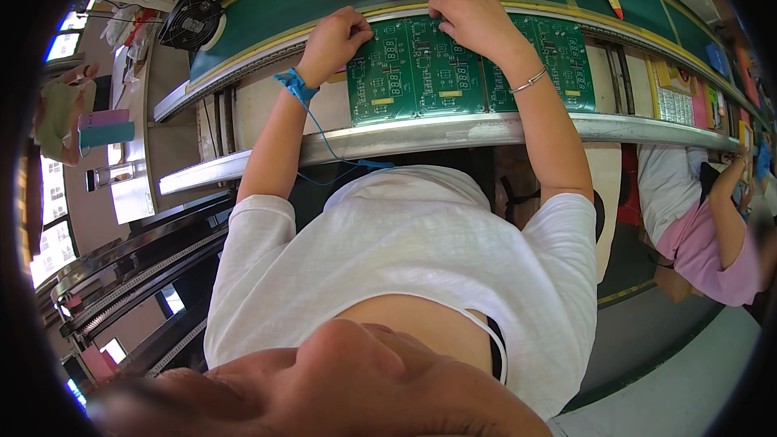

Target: Assembling electronic components onto printed circuit boards at an electronics factory assembly line.

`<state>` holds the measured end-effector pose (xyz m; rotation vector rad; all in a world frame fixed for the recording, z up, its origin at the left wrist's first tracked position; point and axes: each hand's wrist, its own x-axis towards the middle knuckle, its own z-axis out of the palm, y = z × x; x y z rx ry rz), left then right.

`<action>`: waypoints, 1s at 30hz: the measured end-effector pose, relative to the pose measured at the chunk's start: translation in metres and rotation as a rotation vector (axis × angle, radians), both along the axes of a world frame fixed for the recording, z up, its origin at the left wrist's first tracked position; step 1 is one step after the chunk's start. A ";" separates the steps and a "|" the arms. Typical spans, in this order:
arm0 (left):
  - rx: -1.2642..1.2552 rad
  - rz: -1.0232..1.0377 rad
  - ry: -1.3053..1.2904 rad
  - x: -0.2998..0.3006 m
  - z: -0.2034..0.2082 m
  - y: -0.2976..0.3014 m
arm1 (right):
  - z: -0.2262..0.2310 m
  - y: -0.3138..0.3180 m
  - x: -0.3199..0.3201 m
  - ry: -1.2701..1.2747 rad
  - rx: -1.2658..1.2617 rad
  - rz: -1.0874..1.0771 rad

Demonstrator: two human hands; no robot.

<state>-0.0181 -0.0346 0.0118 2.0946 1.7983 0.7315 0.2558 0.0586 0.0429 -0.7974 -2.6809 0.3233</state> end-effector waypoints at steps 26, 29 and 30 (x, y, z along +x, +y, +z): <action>0.013 0.013 0.073 0.012 0.007 -0.003 | -0.004 0.008 0.006 0.012 -0.019 0.006; 0.048 -0.057 0.063 0.011 0.003 0.000 | -0.006 0.016 0.013 0.025 0.012 -0.005; 0.013 -0.042 0.055 0.016 0.009 0.000 | -0.010 0.020 0.017 0.074 0.039 -0.003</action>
